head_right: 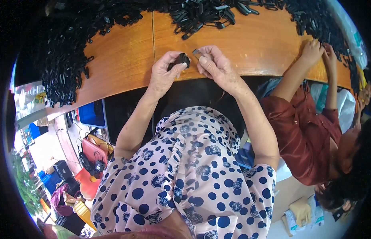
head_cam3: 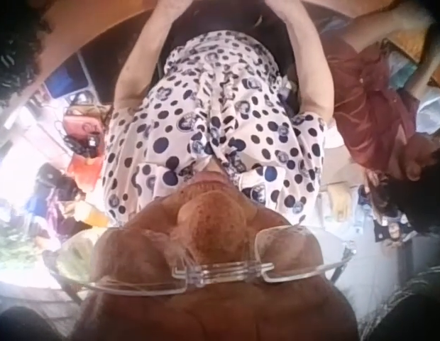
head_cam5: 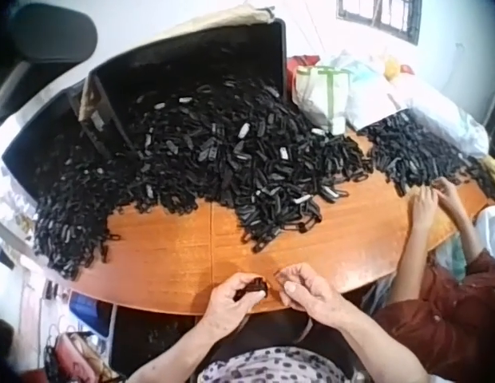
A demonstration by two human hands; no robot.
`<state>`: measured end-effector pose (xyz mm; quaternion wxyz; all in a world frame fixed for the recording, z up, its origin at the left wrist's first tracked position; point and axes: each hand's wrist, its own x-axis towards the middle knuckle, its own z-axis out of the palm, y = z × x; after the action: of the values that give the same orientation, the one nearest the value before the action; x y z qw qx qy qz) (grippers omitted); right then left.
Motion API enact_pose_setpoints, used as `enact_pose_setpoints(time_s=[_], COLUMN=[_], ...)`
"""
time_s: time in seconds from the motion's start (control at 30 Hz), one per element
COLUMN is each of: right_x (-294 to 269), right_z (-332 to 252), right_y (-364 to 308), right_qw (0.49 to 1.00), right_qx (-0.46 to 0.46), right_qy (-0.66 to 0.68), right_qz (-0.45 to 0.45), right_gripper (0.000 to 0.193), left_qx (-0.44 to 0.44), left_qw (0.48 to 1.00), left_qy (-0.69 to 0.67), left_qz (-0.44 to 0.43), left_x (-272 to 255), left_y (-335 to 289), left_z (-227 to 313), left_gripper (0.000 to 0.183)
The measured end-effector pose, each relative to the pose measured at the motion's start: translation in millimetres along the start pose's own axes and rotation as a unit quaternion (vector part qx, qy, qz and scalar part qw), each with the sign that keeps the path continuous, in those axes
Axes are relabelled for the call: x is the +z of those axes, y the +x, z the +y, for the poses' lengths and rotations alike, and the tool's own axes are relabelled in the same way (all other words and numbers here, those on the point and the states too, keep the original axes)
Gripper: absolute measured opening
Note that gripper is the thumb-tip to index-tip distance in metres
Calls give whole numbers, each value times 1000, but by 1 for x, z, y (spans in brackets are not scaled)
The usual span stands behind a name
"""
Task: The person repeatedly picks up plastic parts from piles on the table, joins the pieces together by hand, and drops the assembled components into a bin.
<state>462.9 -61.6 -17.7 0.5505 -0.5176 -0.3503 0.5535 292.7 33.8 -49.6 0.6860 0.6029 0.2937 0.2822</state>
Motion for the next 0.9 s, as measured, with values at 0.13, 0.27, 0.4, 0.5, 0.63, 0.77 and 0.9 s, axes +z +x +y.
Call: enact_pose_setpoints(time_s=[0.13, 0.27, 0.4, 0.5, 0.63, 0.77, 0.9], right_x=[-7, -11, -13, -12, -8, 3, 11], right_z=[-3, -3, -2, -2, -1, -1, 0], right_y=[-9, -11, -12, -12, -11, -14, -16], right_qw=[998, 995, 990, 989, 990, 992, 992], right_qx=[25, 38, 45, 51, 57, 83, 106], right_qy=[-11, 45, 100, 97, 88, 85, 70], right_qz=[-52, -86, -92, -95, -91, -53, -16], right_gripper=[23, 22, 20, 19, 17, 13, 11], left_qx=[79, 105, 138, 151, 184, 195, 202], left_qw=[983, 977, 965, 960, 944, 929, 926], left_qy=[164, 180, 217, 226, 266, 308, 313], left_qz=[-26, -37, -57, -66, -64, -65, -65], left_x=[2, 5, 5, 6, 2, -3, -6], left_y=[-4, -5, -7, -8, -11, -17, -21], left_z=[10, 16, 22, 26, 27, 29, 24], left_gripper=[24, 24, 25, 25, 25, 24, 22])
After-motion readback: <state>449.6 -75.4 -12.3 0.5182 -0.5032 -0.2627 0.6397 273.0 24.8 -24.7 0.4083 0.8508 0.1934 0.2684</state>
